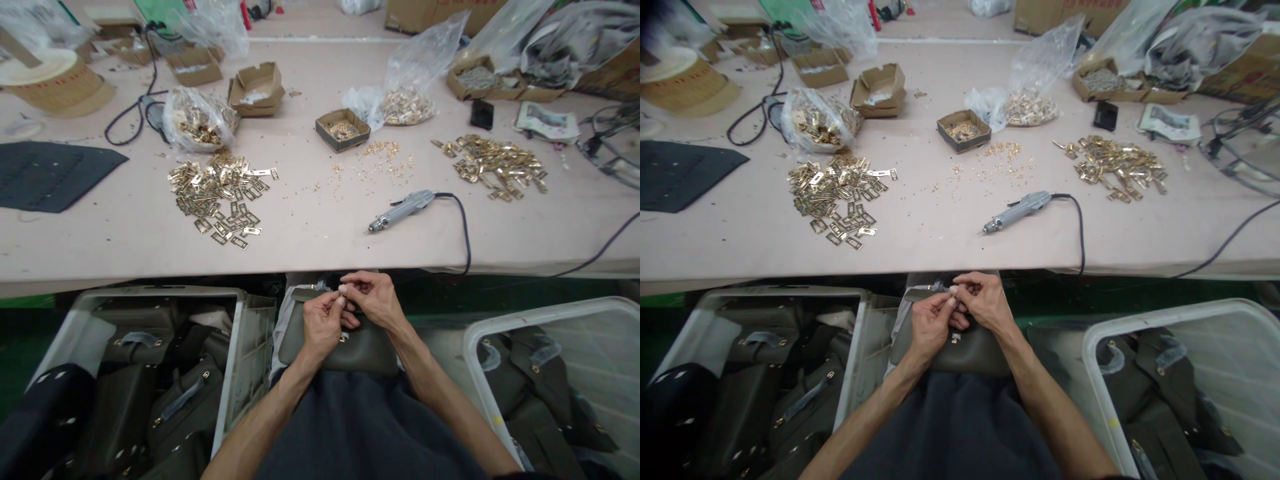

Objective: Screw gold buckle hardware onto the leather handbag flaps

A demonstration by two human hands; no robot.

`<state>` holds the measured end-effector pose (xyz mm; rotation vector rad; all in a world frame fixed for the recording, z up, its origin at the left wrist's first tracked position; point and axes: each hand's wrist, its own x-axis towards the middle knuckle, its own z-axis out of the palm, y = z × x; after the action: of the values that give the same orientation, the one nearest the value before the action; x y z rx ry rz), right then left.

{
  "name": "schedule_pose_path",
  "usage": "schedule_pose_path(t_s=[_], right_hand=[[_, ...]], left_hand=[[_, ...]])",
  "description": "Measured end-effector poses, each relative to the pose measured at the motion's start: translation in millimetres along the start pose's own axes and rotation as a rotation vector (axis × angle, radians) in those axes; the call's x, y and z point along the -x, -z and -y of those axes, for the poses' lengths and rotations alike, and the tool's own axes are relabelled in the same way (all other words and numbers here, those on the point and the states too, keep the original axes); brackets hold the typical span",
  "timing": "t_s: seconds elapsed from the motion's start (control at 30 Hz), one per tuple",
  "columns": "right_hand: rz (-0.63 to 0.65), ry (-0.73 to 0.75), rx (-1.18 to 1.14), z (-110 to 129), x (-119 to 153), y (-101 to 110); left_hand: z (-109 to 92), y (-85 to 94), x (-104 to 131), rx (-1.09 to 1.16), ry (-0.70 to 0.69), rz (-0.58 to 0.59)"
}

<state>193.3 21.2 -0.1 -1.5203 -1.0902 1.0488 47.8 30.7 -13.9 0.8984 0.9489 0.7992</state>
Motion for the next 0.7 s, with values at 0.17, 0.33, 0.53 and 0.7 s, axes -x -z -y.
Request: schedule_pose_path(t_s=[0.17, 0.33, 0.53, 0.7], right_hand=[[-0.029, 0.03, 0.118, 4.8, 0.1, -4.6], [-0.093, 0.051, 0.177, 0.7, 0.7, -13.7], [-0.098, -0.05, 0.234, 16.2, 4.1, -13.6], [-0.525, 0.114, 0.463, 43.1, -23.7, 34.5]], left_hand=[[2.3, 0.8, 2.5, 0.006, 0.003, -0.002], [5.6, 4.5, 1.5, 0.01, 0.03, 0.017], [8.6, 5.4, -0.7, 0.032, 0.011, -0.033], [10.2, 5.1, -0.9, 0.066, 0.027, -0.033]])
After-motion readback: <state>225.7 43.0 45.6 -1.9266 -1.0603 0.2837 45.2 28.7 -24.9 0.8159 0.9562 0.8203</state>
